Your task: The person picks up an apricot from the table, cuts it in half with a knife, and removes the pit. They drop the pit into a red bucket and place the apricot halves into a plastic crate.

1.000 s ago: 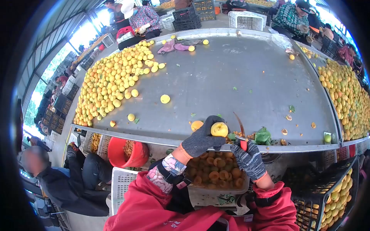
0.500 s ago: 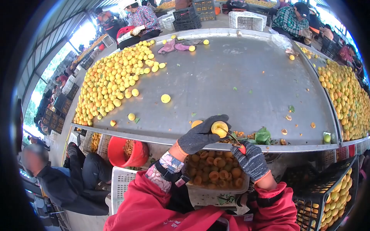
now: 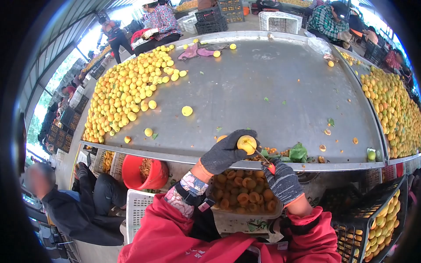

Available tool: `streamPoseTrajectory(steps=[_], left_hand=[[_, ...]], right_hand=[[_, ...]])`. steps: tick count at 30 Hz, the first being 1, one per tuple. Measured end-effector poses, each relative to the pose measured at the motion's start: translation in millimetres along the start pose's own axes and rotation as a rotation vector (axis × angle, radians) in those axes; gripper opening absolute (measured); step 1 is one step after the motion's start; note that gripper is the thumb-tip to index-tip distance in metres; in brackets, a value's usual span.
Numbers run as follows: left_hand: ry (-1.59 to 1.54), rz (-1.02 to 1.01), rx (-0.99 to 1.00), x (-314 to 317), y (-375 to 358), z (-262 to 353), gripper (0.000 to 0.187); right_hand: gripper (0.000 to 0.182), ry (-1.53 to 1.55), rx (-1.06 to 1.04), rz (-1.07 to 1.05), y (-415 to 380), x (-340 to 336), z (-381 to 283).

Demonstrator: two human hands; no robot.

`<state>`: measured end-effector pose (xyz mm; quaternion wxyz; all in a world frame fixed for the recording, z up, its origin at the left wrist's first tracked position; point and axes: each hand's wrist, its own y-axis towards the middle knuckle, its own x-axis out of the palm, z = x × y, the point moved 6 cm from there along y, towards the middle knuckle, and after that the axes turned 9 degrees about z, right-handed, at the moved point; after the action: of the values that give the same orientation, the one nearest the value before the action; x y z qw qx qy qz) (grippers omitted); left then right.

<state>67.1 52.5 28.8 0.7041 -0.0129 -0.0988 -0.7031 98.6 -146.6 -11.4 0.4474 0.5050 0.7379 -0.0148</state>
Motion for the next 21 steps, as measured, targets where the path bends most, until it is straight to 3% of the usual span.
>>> streamPoseTrajectory(steps=[2,5,8,11,13,15,17,21], left_hand=[[-0.184,-0.020,-0.003,5.5,-2.3,-2.2,0.062],[-0.694,-0.009,-0.086,15.1,-2.5,-6.4,0.065],[-0.799,-0.025,-0.104,18.4,-0.1,-10.8,0.063],[-0.802,-0.034,-0.161,18.9,-0.1,-11.6,0.059],[-0.073,-0.021,-0.039,9.8,0.6,-13.3,0.056],[0.052,0.009,-0.047,1.1,1.5,-15.8,0.052],[-0.432,0.062,-0.183,-5.0,3.1,-19.8,0.049],[-0.159,0.067,-0.124,-2.4,3.0,-6.0,0.045]], right_hand=[[0.031,0.025,0.002,0.017,-3.8,3.4,-1.3],[0.024,0.046,0.063,0.029,-8.1,10.8,-5.5],[0.024,0.029,0.128,0.037,-11.4,18.9,-2.7],[0.025,0.041,0.166,0.045,-7.6,14.8,-8.0],[0.027,0.023,0.152,0.061,-6.2,10.7,-10.3],[0.031,-0.002,0.100,0.058,-2.8,4.5,-10.1],[0.034,-0.054,0.076,0.047,2.2,-3.4,-13.8],[0.035,-0.070,0.115,-0.008,5.2,-9.2,-16.8]])
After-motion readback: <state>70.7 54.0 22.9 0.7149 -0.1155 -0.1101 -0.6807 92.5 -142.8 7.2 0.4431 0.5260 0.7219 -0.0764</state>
